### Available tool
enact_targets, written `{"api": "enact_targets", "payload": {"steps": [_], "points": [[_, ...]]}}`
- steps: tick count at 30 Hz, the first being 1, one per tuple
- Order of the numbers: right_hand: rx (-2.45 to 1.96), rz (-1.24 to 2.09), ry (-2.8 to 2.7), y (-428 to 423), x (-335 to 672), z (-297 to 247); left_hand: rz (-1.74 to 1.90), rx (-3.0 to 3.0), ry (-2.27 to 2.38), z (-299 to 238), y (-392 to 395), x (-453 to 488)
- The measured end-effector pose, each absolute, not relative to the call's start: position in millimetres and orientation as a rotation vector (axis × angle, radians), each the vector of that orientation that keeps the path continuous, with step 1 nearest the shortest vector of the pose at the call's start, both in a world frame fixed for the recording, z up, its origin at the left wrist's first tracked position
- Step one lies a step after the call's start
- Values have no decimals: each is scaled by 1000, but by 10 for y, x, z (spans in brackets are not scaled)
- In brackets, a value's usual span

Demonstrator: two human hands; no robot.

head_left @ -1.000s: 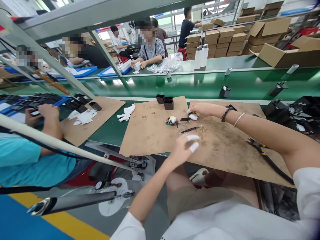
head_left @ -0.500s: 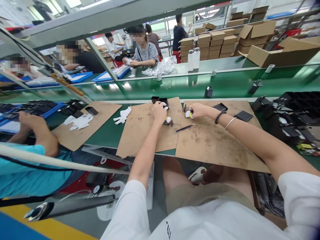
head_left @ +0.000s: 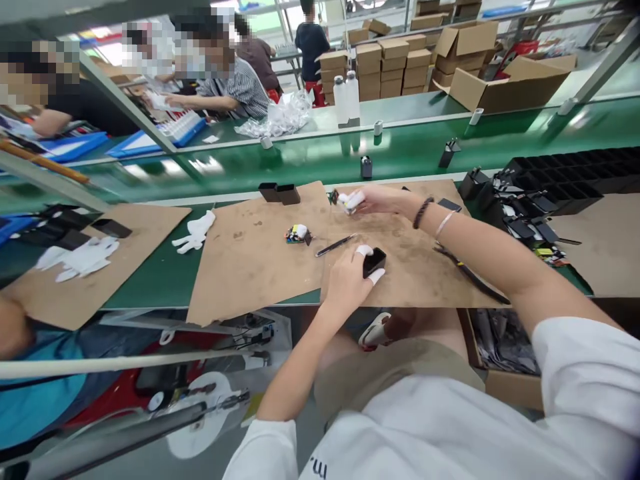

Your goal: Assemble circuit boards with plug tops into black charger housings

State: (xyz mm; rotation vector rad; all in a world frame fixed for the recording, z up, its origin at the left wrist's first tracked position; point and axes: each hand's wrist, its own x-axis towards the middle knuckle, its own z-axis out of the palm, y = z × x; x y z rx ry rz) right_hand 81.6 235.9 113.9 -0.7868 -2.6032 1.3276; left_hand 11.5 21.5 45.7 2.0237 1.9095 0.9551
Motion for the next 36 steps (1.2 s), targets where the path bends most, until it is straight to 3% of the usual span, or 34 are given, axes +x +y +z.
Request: {"api": "enact_targets", "payload": {"steps": [8, 14, 19, 24, 27, 32, 36], "points": [[-611, 1924, -1486, 1709, 1923, 1008, 1036, 1493, 1447, 299, 145, 23], [-790, 1750, -1181, 1038, 2257, 709, 1105, 1551, 1496, 243, 211, 86], [-809, 1615, -878, 587, 2238, 494, 1029, 1737, 1847, 303, 200, 259], [-799, 1828, -684, 469, 2260, 377, 758, 1790, 2201, 358, 209, 454], [-804, 1854, -634, 508, 2319, 369, 787, 1863, 2318, 254, 181, 564], [-793, 1800, -632, 541, 2364, 399, 973, 1962, 2319, 44, 129, 715], [-767, 1724, -739, 580, 2344, 332, 871, 1755, 2149, 155, 98, 638]]}}
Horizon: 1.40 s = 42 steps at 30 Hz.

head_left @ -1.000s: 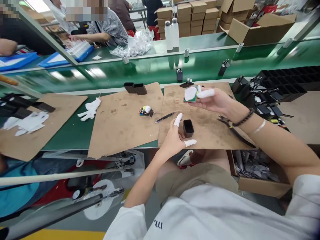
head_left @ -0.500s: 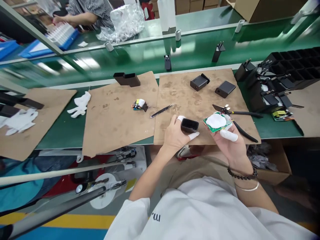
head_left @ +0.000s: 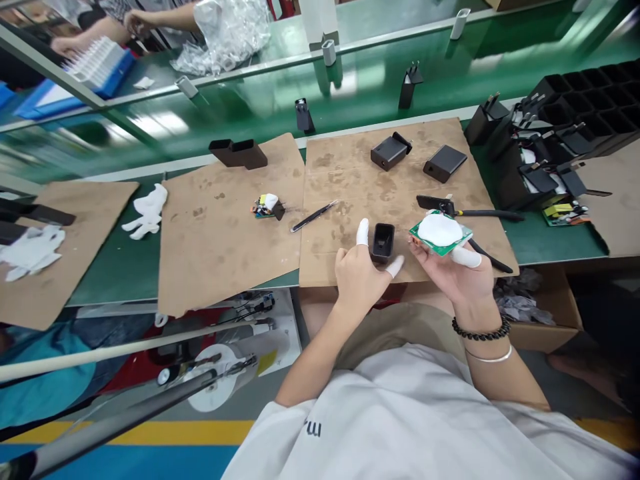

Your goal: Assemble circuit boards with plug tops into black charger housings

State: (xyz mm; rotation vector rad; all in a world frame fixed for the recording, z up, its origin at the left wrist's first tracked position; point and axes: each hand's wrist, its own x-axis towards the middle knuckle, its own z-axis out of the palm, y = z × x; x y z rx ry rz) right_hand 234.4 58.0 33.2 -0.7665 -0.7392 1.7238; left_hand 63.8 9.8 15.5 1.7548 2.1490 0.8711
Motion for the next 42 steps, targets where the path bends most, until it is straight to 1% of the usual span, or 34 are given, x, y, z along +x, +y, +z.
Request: {"api": "enact_targets", "payload": {"steps": [3, 6, 10, 14, 19, 23, 27, 31, 42], "points": [[-786, 1555, -904, 645, 2321, 266, 801, 1649, 1827, 319, 142, 407], [-802, 1371, -1083, 699, 2280, 251, 859, 1706, 1541, 405, 287, 203], [-786, 1270, -1224, 680, 2218, 286, 932, 1724, 1306, 456, 427, 208], [-703, 1123, -1350, 552, 2236, 364, 1086, 1737, 1409, 644, 285, 352], [-622, 950, -1538, 396, 2342, 585, 1118, 1885, 1462, 899, 74, 380], [-604, 951, -1570, 357, 2372, 707, 1153, 1955, 1466, 918, 48, 379], [-615, 960, -1574, 354, 2364, 719, 1214, 1997, 1436, 917, 43, 403], [-600, 939, -1585, 350, 2355, 719, 1151, 1940, 1437, 975, 21, 415], [-580, 944, -1624, 355, 2360, 681, 1150, 1967, 1441, 980, 8, 397]]}}
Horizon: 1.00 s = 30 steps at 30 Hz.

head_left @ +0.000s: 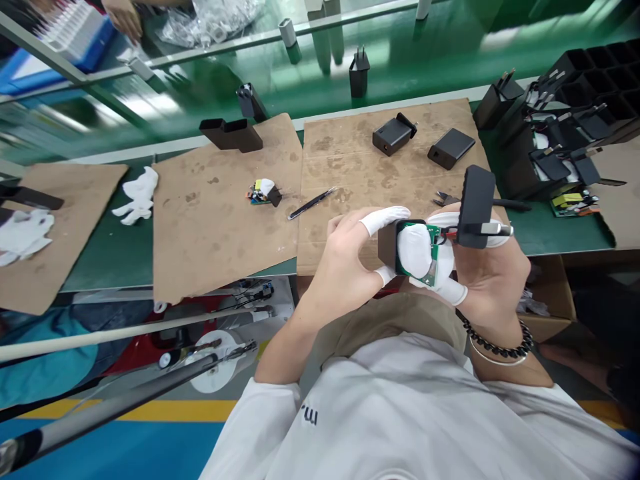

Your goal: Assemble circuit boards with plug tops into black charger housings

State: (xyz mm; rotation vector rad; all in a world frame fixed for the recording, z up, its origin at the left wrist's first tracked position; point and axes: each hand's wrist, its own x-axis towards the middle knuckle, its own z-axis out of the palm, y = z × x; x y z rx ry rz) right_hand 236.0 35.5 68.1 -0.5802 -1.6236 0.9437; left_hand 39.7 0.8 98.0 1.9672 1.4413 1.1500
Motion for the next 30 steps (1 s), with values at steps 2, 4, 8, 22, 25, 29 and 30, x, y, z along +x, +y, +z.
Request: {"api": "enact_targets", "payload": {"steps": [2, 4, 8, 22, 25, 29, 30], "points": [[-588, 945, -1628, 356, 2355, 671, 1151, 1978, 1440, 982, 6, 392], [-597, 931, -1631, 355, 2343, 677, 1156, 1980, 1431, 983, 4, 388], [-618, 910, -1657, 341, 2328, 716, 1169, 1971, 1417, 961, 4, 378], [-679, 818, -1765, 252, 2342, 738, 1140, 1990, 1469, 892, -28, 349], [-676, 807, -1774, 240, 2320, 752, 1149, 1962, 1456, 869, -33, 352], [-737, 864, -1807, 258, 2333, 789, 1157, 1876, 1479, 830, -3, 368], [-762, 930, -1830, 274, 2352, 801, 1151, 1838, 1490, 810, 16, 368]]}}
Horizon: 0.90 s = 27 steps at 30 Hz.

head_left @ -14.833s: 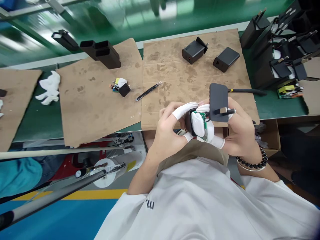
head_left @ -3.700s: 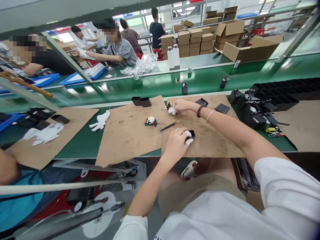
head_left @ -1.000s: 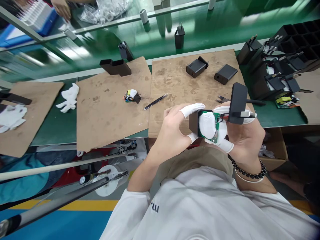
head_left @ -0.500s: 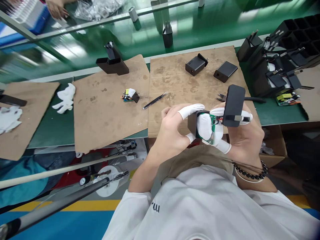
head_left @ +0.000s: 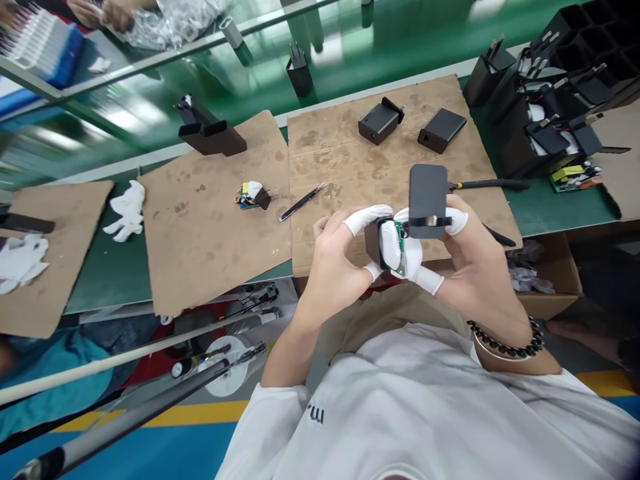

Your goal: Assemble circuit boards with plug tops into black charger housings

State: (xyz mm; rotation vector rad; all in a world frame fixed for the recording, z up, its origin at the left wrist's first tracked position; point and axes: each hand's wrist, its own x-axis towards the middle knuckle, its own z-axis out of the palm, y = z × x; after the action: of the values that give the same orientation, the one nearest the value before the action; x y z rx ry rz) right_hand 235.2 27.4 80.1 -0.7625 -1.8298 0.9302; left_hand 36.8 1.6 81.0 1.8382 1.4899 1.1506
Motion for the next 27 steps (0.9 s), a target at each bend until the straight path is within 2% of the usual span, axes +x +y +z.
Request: {"api": "enact_targets", "payload": {"steps": [4, 9, 13, 18, 23, 27], "points": [[-875, 1267, -1879, 394, 2492, 837, 1099, 1515, 1417, 696, 88, 322], [-818, 1258, -1684, 592, 2594, 804, 987, 1222, 1080, 591, 65, 238], [-617, 1397, -1680, 691, 2517, 780, 967, 1178, 1021, 516, 57, 243], [-585, 1308, -1710, 784, 2510, 855, 903, 1154, 964, 472, 70, 259], [-648, 1591, -1783, 926, 2571, 881, 829, 1127, 843, 536, 73, 197], [-702, 1639, -1699, 951, 2550, 909, 823, 1106, 862, 554, 60, 175]]}}
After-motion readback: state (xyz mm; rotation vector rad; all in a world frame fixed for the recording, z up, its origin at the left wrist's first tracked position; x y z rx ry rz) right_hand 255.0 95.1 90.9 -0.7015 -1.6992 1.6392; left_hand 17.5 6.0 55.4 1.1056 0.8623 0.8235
